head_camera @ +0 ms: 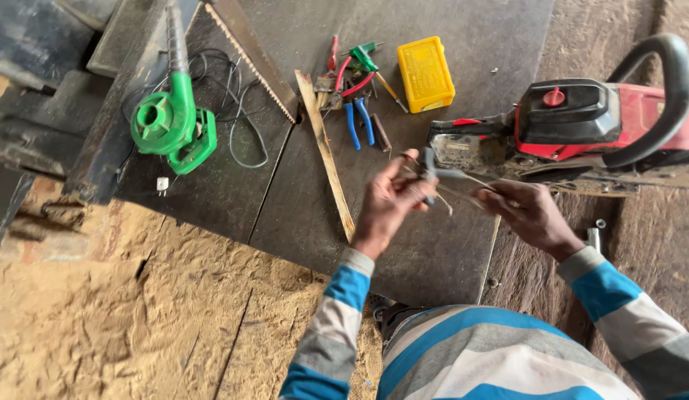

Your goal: The person disassembles a chainsaw on a workbench. They use a T-handle wrench to loosen the side cover, remove the cover and chain, and then use a brush to clean the guide bar.

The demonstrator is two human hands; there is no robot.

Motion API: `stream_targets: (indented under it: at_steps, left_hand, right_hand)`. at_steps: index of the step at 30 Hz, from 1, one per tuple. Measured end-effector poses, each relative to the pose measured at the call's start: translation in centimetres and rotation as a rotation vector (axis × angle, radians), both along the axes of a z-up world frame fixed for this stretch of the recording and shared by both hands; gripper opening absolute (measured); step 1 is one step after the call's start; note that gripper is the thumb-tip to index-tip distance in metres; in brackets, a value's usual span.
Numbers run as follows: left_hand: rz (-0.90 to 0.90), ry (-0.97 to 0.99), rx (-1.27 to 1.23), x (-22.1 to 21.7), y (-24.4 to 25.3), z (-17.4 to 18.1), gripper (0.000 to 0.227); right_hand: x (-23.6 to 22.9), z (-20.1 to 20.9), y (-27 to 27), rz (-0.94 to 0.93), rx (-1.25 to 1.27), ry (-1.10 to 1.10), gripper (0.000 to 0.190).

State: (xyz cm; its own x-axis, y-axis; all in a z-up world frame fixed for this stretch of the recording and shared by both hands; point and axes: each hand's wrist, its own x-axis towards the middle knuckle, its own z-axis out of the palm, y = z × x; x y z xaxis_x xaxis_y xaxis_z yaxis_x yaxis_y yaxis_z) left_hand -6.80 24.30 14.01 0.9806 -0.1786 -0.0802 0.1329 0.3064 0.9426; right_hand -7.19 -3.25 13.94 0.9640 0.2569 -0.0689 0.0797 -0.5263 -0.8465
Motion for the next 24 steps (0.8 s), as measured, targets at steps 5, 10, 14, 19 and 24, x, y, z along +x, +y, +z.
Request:
stream_targets:
  at_steps: [5, 10, 14, 19, 24]
  left_hand:
    - [0.276, 0.110, 0.012, 1.6, 4.8, -5.4, 0.042]
    - [0.535, 0.138, 0.044, 2.5, 9.5, -9.4, 0.030]
    - [0.579, 0.187, 0.109, 3.4, 11.5, -10.3, 0.032]
    - [0.620, 0.152, 0.161, 4.5, 12.9, -12.3, 0.030]
    - [0.792, 0.030, 0.481, 4.0, 15.1, -14.1, 0.049]
  right_hand:
    - [1.9, -5.9, -4.4, 0.000, -0.053, -0.092, 0.024]
    - [3.9, -7.3, -4.3, -0.077, -0.437, -0.219, 0.035]
    - [6.4, -4.7, 1.3, 0.015, -0.626, -0.061, 0.039]
    - [9.5, -0.2, 13.1, 0.190, -0.389, -0.257, 0.041]
    - [11.1, 1.6, 20.4, 0.383, 0.250, -0.018, 0.048]
